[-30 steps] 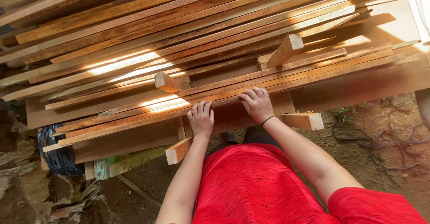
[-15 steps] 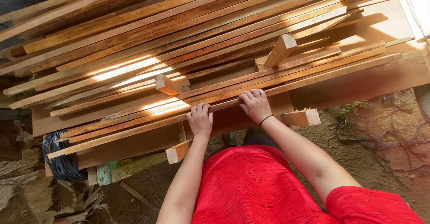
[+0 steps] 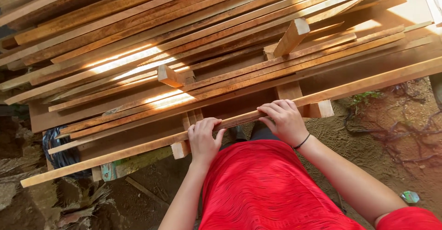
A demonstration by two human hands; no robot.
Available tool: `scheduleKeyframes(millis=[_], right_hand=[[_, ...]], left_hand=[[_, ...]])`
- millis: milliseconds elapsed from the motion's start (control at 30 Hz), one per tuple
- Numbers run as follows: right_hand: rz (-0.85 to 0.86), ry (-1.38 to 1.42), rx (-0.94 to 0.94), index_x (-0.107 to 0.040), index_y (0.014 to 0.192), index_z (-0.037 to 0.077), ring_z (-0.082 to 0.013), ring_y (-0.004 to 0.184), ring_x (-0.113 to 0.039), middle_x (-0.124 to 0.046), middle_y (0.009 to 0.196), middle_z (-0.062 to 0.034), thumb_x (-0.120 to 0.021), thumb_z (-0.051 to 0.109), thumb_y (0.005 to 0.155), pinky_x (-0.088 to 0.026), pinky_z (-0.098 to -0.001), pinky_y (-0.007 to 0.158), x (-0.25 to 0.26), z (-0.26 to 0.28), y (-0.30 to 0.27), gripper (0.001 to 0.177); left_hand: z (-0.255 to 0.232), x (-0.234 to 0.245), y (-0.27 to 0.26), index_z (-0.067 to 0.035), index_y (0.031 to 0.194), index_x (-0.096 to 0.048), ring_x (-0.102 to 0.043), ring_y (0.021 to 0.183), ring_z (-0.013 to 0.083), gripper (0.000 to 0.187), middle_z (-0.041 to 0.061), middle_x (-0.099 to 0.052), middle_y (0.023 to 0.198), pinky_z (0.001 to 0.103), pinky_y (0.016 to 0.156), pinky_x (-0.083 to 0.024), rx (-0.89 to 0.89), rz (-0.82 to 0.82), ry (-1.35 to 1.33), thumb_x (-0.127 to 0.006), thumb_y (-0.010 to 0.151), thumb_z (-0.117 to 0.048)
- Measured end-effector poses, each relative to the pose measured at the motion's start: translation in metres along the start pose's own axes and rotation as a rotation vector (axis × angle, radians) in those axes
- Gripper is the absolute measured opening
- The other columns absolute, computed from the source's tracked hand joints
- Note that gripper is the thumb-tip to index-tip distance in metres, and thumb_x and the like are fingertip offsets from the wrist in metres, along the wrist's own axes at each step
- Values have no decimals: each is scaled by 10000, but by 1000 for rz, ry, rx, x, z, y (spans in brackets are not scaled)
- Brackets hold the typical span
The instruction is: Organizing and stacking wooden planks on a rack.
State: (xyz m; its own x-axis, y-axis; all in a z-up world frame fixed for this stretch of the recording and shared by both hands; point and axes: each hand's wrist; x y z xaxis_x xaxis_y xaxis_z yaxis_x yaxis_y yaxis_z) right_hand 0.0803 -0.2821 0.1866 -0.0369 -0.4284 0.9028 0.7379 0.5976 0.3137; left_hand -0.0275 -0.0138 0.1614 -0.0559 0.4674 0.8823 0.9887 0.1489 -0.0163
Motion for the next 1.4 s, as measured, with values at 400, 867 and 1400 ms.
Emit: scheduleKeyframes(millis=[400,867,1400], right_hand=[[287,86,-62,-668,1209,203,-222,1106,-632,-718,1150,18,-794,386,815,-428,-416,1027,-136,-36,-46,452],[802,9,-422,-755,1136,239,-262,1097,-702,-781,1094,-29,-271,655,1066,-428,-445,1025,-144,-62,-12,642],[757,-54,-292,-737,1169,283,-191,1167,-586,-724,1132,42,-533,552,928,-426,-385,997,-102,-64,4,415]], left_hand=[[69,-137,2,-218,1235,-528,-597,1229,203,455,-5,-653,1218,443,1106,-364,78,350,194,-749,888,-415],[70,-131,33,-168,1230,-706,-723,1073,270,705,64,-774,1112,467,999,-442,224,578,169,-142,1096,-569],[52,-87,41,-119,1198,-584,-663,1155,333,355,121,-731,1149,471,1055,-430,231,505,16,-506,930,-339]])
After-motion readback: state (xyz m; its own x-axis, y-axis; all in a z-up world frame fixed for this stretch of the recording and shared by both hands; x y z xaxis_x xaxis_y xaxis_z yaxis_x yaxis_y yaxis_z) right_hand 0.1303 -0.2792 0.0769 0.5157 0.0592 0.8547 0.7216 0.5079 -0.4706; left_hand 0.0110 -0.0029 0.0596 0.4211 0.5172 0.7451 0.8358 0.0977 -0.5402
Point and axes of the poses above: each hand's wrist, its own y-axis towards the middle knuckle, its own x-axis out of the back of the hand, z = x × y
